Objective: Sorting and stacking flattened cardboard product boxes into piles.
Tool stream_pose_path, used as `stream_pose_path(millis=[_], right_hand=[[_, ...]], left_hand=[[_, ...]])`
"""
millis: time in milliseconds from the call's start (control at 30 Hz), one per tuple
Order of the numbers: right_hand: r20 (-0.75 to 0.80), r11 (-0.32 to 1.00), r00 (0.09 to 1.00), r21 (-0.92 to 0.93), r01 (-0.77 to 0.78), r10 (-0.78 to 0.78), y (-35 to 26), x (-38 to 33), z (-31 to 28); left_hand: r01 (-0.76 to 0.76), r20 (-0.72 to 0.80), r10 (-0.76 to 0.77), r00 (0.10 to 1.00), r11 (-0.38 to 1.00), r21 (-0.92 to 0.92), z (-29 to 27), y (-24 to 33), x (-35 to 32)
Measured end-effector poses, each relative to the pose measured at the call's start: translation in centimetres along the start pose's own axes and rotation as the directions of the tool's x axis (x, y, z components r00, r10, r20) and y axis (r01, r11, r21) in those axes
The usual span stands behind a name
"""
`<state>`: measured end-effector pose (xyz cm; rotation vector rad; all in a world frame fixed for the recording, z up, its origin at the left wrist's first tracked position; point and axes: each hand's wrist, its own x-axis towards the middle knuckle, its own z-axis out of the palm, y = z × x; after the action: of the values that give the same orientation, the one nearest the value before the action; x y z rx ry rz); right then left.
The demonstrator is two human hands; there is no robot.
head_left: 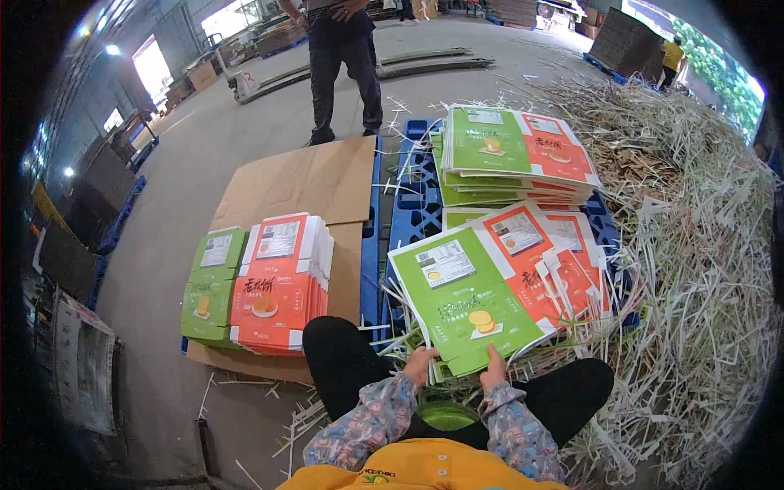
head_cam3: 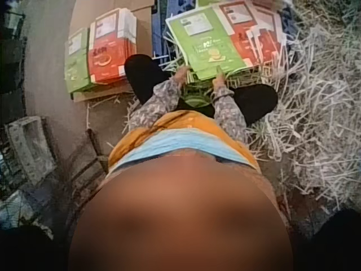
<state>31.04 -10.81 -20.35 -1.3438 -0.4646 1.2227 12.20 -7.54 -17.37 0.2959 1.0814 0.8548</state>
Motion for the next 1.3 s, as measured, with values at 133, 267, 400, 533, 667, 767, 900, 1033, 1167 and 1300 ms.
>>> stream_pose_path(millis=[133,267,400,533,667,767,900,1033,1167,1300], right_hand=[[-0.071,0.867,0.938,0.409,-0.284,0.34,-5.1,-2.4,2.8],[-0.099,0.869,0.95,0.44,-0.226,0.297,-4.6,-2.0,2.5],[-0.078,0.91,0.953,0.33,-0.252,0.292,-6.2,-2.8,3.2],[-0.105,0.883,0.938,0.385,-0.268,0.331,-5.3,-2.0,2.7],[-0.061,0.947,0.968,0.23,-0.224,0.243,-3.9,-1.7,2.5],[0.0,0.982,0.993,0.151,-0.117,0.118,-4.9,-3.3,1.9],[0.004,0.888,0.94,0.327,-0.323,0.341,-4.7,-2.5,1.5],[-0.029,0.963,0.981,0.196,-0.184,0.193,-3.8,-1.9,2.2],[-0.044,0.936,0.965,0.258,-0.238,0.258,-3.6,-1.5,1.9],[-0.005,0.965,0.982,0.186,-0.185,0.189,-3.7,-1.7,1.4]], left_hand=[[0.022,-0.047,-0.02,0.999,0.999,0.031,0.4,0.5,-0.9],[-0.004,-0.023,0.006,1.0,0.996,0.094,0.2,0.0,0.4],[-0.047,0.01,0.047,0.999,0.999,0.025,-0.1,0.0,0.6],[-0.023,-0.02,0.025,0.999,0.998,0.066,0.4,0.2,0.0],[-0.044,-0.035,0.047,0.998,0.995,0.085,-1.9,-1.2,2.1],[-0.082,-0.025,0.087,0.996,0.987,0.14,-1.0,-1.5,1.6],[-0.106,-0.08,0.124,0.989,0.975,0.198,1.4,0.2,-0.9],[-0.083,-0.094,0.108,0.99,0.968,0.238,0.2,0.1,-0.2],[-0.12,-0.08,0.138,0.987,0.972,0.2,-0.7,-1.4,1.7],[-0.121,-0.11,0.155,0.982,0.955,0.269,0.1,-1.3,1.4]])
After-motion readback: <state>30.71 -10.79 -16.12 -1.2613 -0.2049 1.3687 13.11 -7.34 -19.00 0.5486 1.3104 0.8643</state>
